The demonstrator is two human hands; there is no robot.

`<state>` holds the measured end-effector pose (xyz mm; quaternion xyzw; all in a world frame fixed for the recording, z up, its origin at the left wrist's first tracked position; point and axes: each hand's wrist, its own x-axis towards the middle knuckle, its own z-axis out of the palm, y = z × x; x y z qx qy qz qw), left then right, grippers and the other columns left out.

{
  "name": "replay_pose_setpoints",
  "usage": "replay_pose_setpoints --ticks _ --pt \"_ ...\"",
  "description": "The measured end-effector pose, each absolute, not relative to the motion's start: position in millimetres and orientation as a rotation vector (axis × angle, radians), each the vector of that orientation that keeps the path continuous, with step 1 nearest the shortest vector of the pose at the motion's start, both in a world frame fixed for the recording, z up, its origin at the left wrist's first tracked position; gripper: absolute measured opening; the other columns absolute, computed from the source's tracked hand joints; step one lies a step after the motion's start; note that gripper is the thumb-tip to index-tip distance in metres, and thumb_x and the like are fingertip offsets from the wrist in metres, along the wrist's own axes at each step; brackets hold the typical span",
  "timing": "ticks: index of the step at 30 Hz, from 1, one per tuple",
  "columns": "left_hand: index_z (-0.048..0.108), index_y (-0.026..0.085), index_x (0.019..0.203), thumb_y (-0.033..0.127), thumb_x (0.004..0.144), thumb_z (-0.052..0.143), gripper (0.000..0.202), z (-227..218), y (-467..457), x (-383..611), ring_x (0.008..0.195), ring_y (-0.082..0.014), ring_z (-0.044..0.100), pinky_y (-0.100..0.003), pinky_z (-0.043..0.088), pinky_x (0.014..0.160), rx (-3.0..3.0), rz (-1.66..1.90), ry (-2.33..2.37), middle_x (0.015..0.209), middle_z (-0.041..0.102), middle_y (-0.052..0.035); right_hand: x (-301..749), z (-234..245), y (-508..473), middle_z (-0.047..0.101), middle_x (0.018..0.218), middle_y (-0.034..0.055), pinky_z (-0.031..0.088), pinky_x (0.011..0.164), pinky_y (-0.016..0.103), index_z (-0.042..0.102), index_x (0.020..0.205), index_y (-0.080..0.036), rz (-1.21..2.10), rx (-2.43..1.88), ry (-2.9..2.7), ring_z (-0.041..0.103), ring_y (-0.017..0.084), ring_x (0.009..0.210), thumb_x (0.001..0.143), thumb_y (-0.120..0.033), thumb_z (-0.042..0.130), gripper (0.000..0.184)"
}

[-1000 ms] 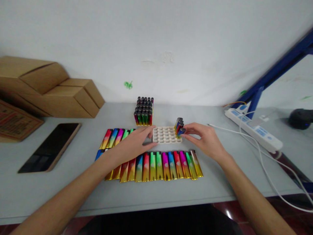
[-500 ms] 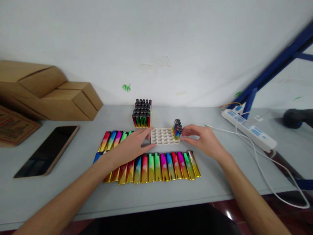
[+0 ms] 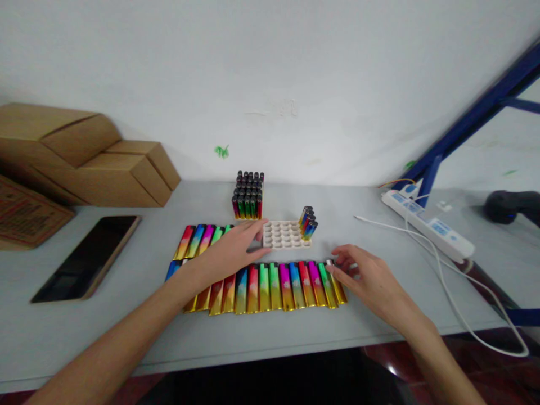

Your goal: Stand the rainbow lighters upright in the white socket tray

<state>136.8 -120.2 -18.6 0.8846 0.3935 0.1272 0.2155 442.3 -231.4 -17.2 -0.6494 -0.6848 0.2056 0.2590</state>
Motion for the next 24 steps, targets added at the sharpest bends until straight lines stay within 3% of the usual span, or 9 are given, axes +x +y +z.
replay_pose_setpoints --ticks 9,14,17,20,24 --pt "0.048 0.013 0.143 0.045 0.098 0.055 0.056 -18 -121 137 0.119 -0.0296 0.059 -0.042 0.043 0.109 2.441 0.353 1.083 0.112 0.064 -0.0107 454 -15 -221 0.077 0.081 0.0059 0.056 0.066 0.038 0.074 0.107 -0.020 0.584 -1.886 -1.848 0.071 0.024 0.070 0.085 -0.031 0.072 0.024" --pt "0.051 0.016 0.137 0.046 0.099 0.054 0.049 -16 -122 138 0.119 -0.0300 0.060 -0.043 0.044 0.108 2.441 0.357 1.083 0.115 0.065 -0.0110 455 -3 -209 0.078 0.093 0.0075 0.058 0.073 0.036 0.077 0.101 -0.021 0.907 -1.606 -1.710 0.072 0.025 0.086 0.089 -0.047 0.071 0.030" --pt "0.050 0.016 0.138 0.047 0.098 0.053 0.050 -16 -122 138 0.120 -0.0306 0.060 -0.044 0.045 0.108 2.436 0.369 1.084 0.111 0.066 -0.0106 445 3 -206 0.075 0.091 0.0065 0.055 0.069 0.033 0.070 0.104 -0.021 1.107 -1.367 -1.559 0.071 0.022 0.084 0.093 -0.050 0.067 0.032" --pt "0.051 0.017 0.138 0.048 0.098 0.053 0.051 -15 -122 138 0.119 -0.0306 0.061 -0.044 0.046 0.107 2.430 0.384 1.084 0.111 0.067 -0.0099 434 6 -203 0.072 0.084 0.0025 0.051 0.060 0.031 0.057 0.114 -0.025 1.339 -1.155 -1.405 0.068 0.018 0.069 0.100 -0.052 0.057 0.030" --pt "0.053 0.017 0.136 0.047 0.098 0.054 0.049 -14 -122 138 0.122 -0.0301 0.059 -0.043 0.044 0.110 2.432 0.381 1.086 0.114 0.066 -0.0099 427 15 -190 0.048 0.064 -0.0097 0.044 0.052 0.027 0.048 0.118 -0.030 1.432 -1.033 -1.333 0.054 0.012 0.048 0.103 -0.055 0.050 0.029"
